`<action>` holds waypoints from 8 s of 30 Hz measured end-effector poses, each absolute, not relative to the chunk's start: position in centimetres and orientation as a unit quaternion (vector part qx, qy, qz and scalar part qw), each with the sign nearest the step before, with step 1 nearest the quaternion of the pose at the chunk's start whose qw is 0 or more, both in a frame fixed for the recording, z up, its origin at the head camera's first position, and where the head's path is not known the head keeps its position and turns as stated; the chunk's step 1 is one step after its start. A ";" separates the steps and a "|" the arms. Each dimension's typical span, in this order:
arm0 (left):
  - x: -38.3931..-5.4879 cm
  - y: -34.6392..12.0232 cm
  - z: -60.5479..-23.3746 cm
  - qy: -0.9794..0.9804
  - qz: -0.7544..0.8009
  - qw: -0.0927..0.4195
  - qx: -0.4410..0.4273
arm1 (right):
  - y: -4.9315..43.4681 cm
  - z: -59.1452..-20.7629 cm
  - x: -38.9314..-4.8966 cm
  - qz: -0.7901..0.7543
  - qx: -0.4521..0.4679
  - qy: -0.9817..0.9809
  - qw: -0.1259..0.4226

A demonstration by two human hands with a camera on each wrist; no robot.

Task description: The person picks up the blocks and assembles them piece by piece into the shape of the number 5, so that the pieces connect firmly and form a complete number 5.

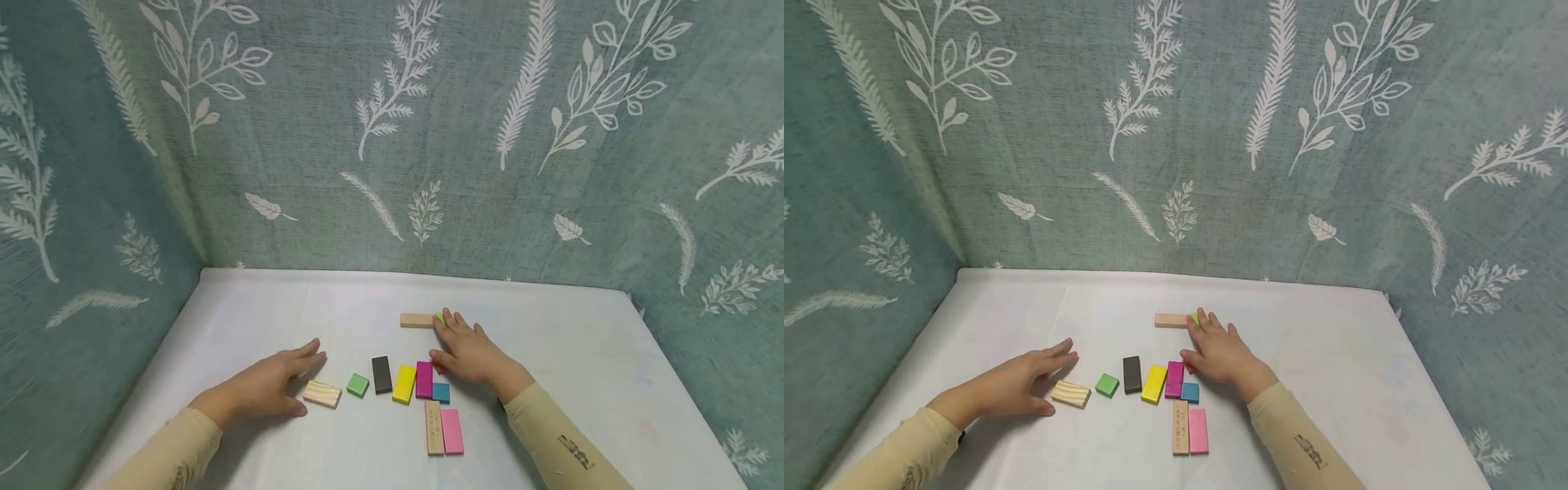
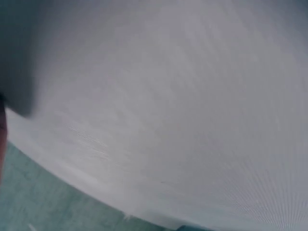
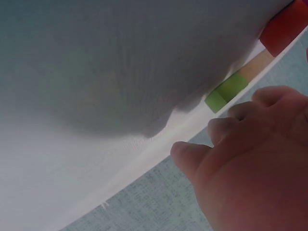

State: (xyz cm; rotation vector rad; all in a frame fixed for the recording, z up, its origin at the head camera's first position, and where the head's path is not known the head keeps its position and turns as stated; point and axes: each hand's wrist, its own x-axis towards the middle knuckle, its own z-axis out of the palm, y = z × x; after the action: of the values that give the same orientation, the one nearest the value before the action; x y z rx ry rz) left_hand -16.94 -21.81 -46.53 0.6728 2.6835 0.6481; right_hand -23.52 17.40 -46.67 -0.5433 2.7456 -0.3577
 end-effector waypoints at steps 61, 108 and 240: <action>-20.0 -21.0 -48.3 0.903 0.332 0.172 0.214 | 17.4 -47.2 -23.7 -0.159 -0.188 0.957 0.156; -27.2 -8.0 -47.4 0.949 0.254 0.076 0.169 | 17.4 -47.5 -24.2 -0.112 -0.189 0.965 0.144; -21.0 -8.6 -44.2 0.969 0.155 -0.055 0.186 | 16.9 -47.3 -24.3 -0.150 -0.189 0.956 0.169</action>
State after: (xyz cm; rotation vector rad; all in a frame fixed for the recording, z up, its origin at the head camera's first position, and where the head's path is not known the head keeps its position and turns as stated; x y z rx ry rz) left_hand -20.96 -8.62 -44.22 0.6043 3.1546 0.5031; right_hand -24.31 16.88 -47.33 -0.5386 2.7160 -0.4255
